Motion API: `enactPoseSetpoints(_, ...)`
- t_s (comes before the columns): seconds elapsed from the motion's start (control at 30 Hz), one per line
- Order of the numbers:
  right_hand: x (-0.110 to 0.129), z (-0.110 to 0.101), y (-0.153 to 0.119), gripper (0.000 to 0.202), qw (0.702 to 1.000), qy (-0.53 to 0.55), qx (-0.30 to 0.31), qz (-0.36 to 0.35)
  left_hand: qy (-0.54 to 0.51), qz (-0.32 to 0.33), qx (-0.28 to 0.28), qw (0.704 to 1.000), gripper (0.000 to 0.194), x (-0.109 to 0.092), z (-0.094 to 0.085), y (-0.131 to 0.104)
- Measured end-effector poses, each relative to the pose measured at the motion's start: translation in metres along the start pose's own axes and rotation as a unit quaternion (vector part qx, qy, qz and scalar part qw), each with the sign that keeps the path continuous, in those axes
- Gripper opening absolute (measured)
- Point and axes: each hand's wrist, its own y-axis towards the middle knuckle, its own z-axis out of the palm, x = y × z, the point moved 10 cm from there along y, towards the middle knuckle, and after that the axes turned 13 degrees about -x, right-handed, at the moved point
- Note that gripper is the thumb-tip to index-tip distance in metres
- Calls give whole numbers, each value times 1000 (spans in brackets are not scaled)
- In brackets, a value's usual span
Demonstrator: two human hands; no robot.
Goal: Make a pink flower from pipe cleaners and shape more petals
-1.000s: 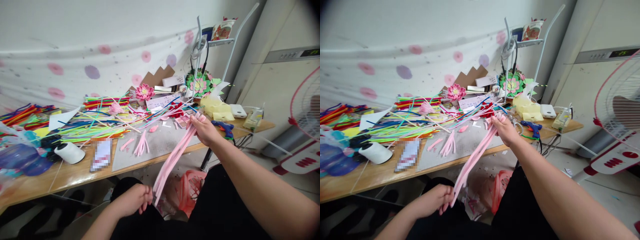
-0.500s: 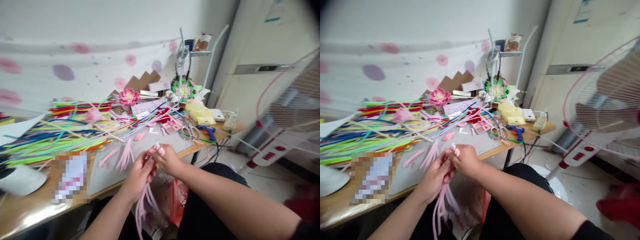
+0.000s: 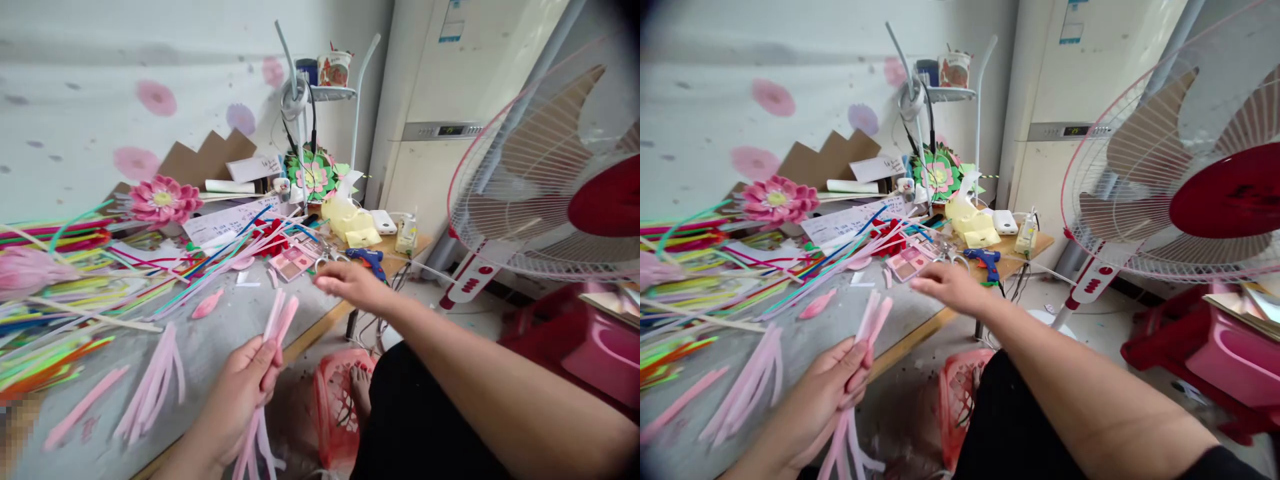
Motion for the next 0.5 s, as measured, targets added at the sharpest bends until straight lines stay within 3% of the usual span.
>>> enactPoseSetpoints(0.03, -23, -22, 6, 27, 991, -125, -40, 20, -7, -5, -6, 1000, 37, -1, 3, 3)
enactPoseSetpoints(0.1, -57, -40, 11, 24, 980, -186, -50, 52, -20, -12, -13, 1000, 37, -2, 11, 9)
enactPoseSetpoints(0.23, -92, -39, 5, 30, 975, -202, -41, 79, -47, -20, -19, 999, 37, 1, 26, 20)
enactPoseSetpoints(0.4, -85, -28, -13, 26, 983, -151, 5, 105, -77, -23, -35, 996, 36, 7, 38, 31)
enactPoseSetpoints(0.5, -63, -21, -22, 22, 989, 44, 9, 142, -98, -21, -33, 994, 35, 9, 46, 30)
